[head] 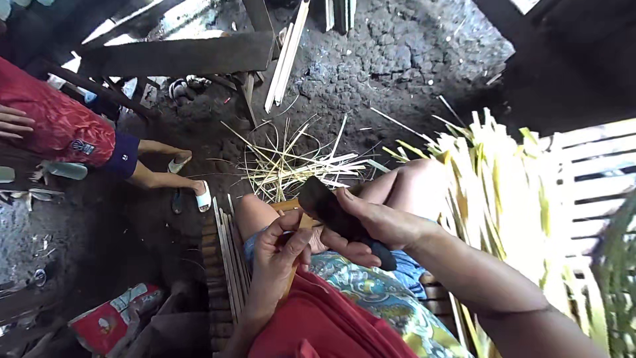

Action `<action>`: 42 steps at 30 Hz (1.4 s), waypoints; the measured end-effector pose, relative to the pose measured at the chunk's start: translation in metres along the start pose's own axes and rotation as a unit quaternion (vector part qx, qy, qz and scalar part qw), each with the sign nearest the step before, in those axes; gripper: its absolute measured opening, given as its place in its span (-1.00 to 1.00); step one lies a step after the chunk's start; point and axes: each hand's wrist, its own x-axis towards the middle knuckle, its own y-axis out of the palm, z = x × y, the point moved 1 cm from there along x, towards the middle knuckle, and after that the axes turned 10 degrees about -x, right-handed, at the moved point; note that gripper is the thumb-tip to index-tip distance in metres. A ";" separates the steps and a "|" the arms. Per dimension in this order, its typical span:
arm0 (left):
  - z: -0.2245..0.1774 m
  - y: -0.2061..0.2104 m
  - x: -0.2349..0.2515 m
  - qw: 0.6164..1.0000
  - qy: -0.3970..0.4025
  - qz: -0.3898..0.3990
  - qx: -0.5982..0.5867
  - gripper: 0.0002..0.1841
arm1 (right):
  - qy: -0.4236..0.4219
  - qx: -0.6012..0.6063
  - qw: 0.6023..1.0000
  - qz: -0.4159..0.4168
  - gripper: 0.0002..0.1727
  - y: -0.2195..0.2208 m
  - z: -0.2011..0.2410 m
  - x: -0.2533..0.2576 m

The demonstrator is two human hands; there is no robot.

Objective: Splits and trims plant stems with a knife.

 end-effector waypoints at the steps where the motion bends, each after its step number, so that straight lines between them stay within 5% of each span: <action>1: 0.000 0.000 0.000 1.000 0.004 -0.001 -0.006 -0.83 | 0.001 0.002 1.000 0.002 -0.19 0.000 0.000 0.001; 22: 0.004 0.003 -0.001 0.998 0.045 0.030 -0.006 -0.96 | -0.022 -0.029 0.999 0.023 -0.30 0.001 0.004 0.000; 32: 0.006 0.004 -0.005 0.998 0.039 0.058 0.005 -0.93 | 0.077 -0.188 0.979 -0.012 -0.33 0.015 0.043 -0.001; 37: 0.004 0.003 0.000 0.996 0.086 0.027 -0.013 -0.96 | 0.001 -0.318 0.948 -0.034 -0.48 0.024 0.045 0.008; 40: 0.002 0.004 -0.003 0.998 0.053 0.031 -0.001 -0.96 | 0.098 -0.203 0.974 0.010 -0.28 0.018 0.048 0.014; 42: 0.002 0.004 0.001 0.999 0.030 0.037 0.006 -0.95 | 0.122 -0.228 0.966 0.006 -0.20 0.008 0.048 0.015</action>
